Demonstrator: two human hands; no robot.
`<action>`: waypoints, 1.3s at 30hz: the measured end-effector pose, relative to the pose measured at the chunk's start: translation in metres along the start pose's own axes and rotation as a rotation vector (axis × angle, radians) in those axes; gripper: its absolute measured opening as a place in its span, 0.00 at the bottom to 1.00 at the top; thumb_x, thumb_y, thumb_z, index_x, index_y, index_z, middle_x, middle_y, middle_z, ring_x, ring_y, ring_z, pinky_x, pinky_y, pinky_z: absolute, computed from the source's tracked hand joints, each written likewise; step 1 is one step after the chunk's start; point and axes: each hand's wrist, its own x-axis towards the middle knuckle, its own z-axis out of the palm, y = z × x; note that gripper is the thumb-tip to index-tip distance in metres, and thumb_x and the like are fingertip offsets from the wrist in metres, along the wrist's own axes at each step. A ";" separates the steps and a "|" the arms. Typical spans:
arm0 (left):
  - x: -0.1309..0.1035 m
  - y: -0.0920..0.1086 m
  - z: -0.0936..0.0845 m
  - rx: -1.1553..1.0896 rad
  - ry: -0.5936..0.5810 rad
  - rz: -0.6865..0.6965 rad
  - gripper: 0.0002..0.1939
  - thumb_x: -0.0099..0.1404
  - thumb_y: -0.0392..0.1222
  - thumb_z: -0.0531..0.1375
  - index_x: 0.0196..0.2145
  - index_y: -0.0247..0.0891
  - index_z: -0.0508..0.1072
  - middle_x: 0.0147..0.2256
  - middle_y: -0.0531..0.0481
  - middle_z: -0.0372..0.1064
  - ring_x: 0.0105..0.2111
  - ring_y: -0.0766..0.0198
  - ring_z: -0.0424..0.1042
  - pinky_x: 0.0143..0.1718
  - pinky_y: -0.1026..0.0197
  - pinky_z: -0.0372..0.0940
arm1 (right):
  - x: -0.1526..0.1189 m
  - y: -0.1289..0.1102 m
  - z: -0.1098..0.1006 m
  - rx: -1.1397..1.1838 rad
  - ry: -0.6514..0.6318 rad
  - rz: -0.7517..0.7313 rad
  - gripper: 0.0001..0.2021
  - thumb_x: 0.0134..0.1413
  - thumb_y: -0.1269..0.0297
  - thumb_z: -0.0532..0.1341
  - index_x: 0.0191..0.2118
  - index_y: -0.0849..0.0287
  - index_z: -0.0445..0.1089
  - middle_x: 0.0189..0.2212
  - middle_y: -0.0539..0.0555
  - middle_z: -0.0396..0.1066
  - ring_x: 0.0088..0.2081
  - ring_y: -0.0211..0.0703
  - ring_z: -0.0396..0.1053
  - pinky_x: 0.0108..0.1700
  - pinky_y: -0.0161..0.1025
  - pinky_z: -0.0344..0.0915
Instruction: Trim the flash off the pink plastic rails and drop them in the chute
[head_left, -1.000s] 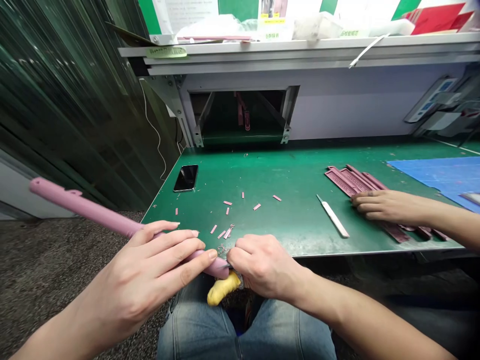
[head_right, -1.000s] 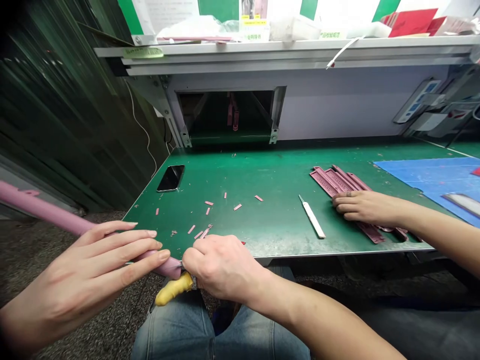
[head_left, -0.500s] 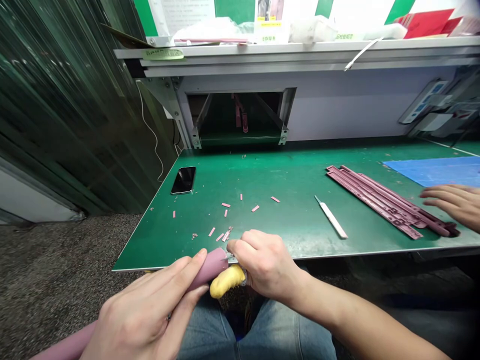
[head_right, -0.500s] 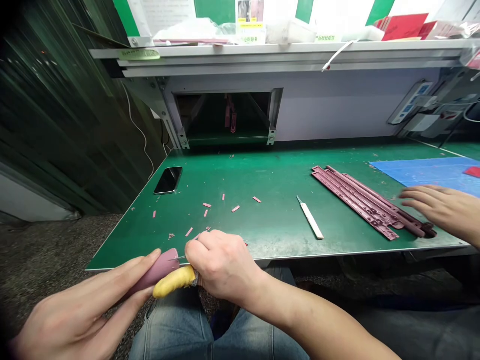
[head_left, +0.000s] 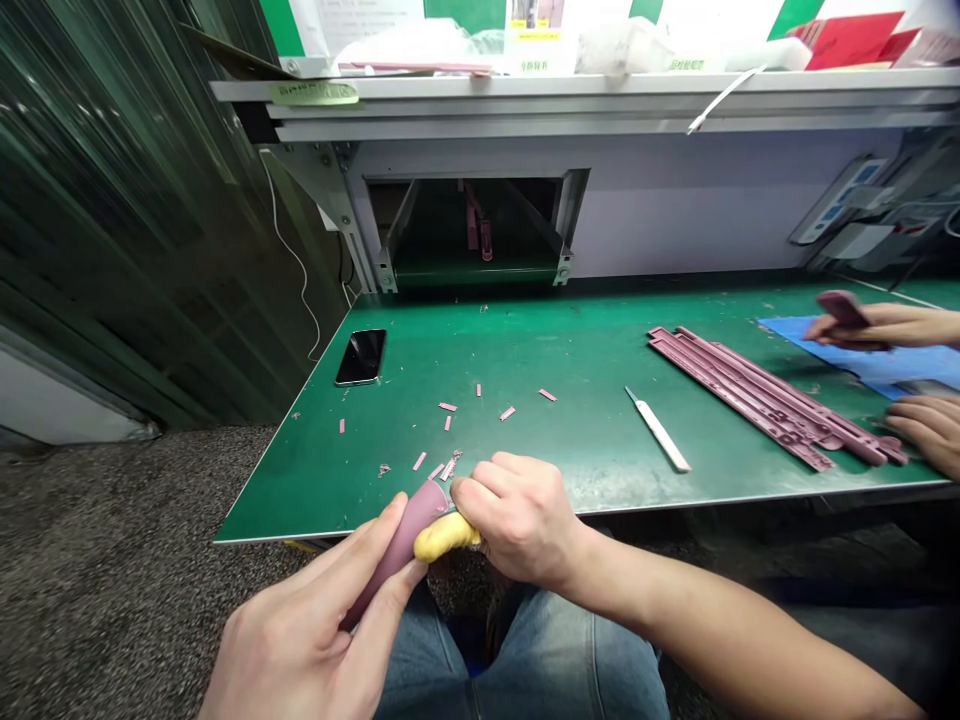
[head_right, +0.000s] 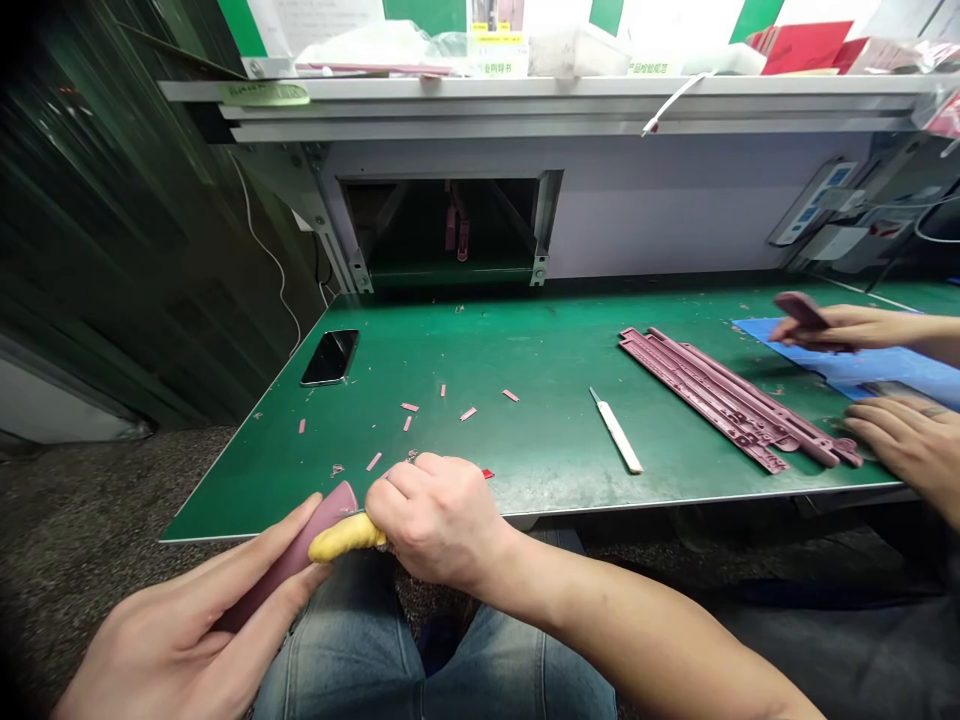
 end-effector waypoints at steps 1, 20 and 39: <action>0.000 0.001 0.001 -0.019 -0.008 -0.030 0.25 0.61 0.45 0.62 0.56 0.52 0.66 0.51 0.59 0.71 0.45 0.61 0.74 0.44 0.66 0.72 | 0.000 0.000 0.001 -0.004 0.001 0.006 0.15 0.60 0.70 0.50 0.21 0.59 0.59 0.18 0.49 0.56 0.22 0.38 0.46 0.26 0.38 0.42; -0.002 0.000 0.051 -1.043 -0.032 -0.841 0.22 0.59 0.50 0.63 0.50 0.42 0.70 0.26 0.53 0.70 0.12 0.75 0.57 0.10 0.72 0.54 | -0.034 0.068 0.016 0.651 0.203 0.799 0.10 0.61 0.63 0.53 0.36 0.60 0.70 0.25 0.49 0.63 0.26 0.37 0.60 0.30 0.34 0.57; 0.068 0.008 0.057 -1.444 0.251 -0.975 0.15 0.57 0.46 0.65 0.41 0.41 0.70 0.31 0.56 0.64 0.16 0.78 0.60 0.09 0.74 0.52 | -0.028 -0.023 0.032 0.299 -0.391 0.119 0.30 0.52 0.32 0.50 0.25 0.59 0.62 0.22 0.50 0.61 0.22 0.36 0.55 0.24 0.35 0.45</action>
